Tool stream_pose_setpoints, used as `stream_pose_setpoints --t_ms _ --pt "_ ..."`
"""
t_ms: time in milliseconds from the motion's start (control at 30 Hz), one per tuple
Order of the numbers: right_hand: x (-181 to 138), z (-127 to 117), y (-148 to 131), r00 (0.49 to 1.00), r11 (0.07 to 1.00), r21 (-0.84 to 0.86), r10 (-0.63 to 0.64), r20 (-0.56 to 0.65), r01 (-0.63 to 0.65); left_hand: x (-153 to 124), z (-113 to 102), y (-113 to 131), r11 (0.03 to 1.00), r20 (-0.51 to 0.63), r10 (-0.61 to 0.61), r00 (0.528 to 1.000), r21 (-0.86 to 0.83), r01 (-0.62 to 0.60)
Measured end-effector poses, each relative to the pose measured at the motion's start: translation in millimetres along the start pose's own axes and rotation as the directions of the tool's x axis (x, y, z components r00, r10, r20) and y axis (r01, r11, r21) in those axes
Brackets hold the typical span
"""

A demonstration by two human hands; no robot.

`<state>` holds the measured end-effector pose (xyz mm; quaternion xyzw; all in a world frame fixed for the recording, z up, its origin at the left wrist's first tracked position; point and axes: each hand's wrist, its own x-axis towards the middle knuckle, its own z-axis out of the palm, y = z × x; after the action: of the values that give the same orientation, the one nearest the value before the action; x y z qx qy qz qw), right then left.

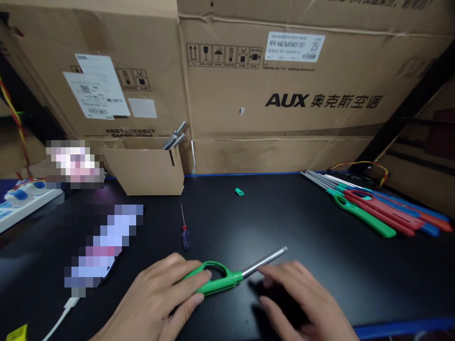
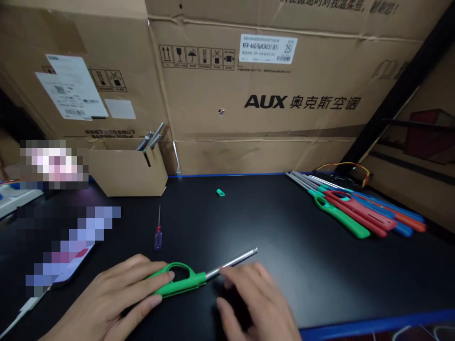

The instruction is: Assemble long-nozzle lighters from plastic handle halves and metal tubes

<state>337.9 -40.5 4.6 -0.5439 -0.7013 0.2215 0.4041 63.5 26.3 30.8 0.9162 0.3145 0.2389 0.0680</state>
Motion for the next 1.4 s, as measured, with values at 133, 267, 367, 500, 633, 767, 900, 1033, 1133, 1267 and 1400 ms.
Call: stream_pose_setpoints --t_ms 133,267,367,500,633,767,900,1033,1133,1267,1400 --pt "21 13 -7 0.973 0.966 -0.125 -0.221 0.068 0.228 0 8 -1 0.989 0.018 -0.063 0.998 -0.129 0.065" --pt "29 25 -8 0.973 0.981 -0.047 -0.183 0.138 0.191 0 3 -5 0.941 0.068 -0.165 0.984 -0.287 0.178" --pt "27 27 -6 0.975 0.984 -0.013 -0.175 0.14 0.179 -1 -5 -11 0.872 0.092 -0.333 0.938 -0.349 0.344" --pt "24 22 -6 0.976 0.986 -0.022 -0.159 0.149 0.164 -7 -13 -18 0.774 0.034 -0.563 0.826 -0.329 0.541" --pt "24 14 -6 0.967 0.974 -0.083 -0.197 0.159 0.212 -16 -19 -20 0.733 -0.036 -0.649 0.76 -0.296 0.612" --pt "25 8 -6 0.964 0.963 -0.135 -0.208 0.165 0.231 -30 -20 -22 0.733 -0.091 -0.671 0.736 -0.228 0.641" --pt "25 5 -9 0.958 0.957 -0.172 -0.197 0.208 0.234 -42 -14 -22 0.775 -0.146 -0.632 0.761 -0.126 0.619" --pt "25 3 -8 0.951 0.937 -0.211 -0.236 0.202 0.277 -44 -7 -23 0.836 -0.213 -0.54 0.814 -0.021 0.549" --pt "25 2 -4 0.937 0.923 -0.203 -0.288 0.197 0.326 -46 0 -26 0.852 -0.247 -0.501 0.829 0.025 0.522" --pt "27 1 0 0.92 0.912 -0.197 -0.315 0.232 0.361 -54 9 -31 0.841 -0.213 -0.506 0.836 0.092 0.533" --pt "29 2 1 0.912 0.904 -0.19 -0.338 0.232 0.383 -64 16 -35 0.882 -0.213 -0.425 0.88 0.12 0.455"
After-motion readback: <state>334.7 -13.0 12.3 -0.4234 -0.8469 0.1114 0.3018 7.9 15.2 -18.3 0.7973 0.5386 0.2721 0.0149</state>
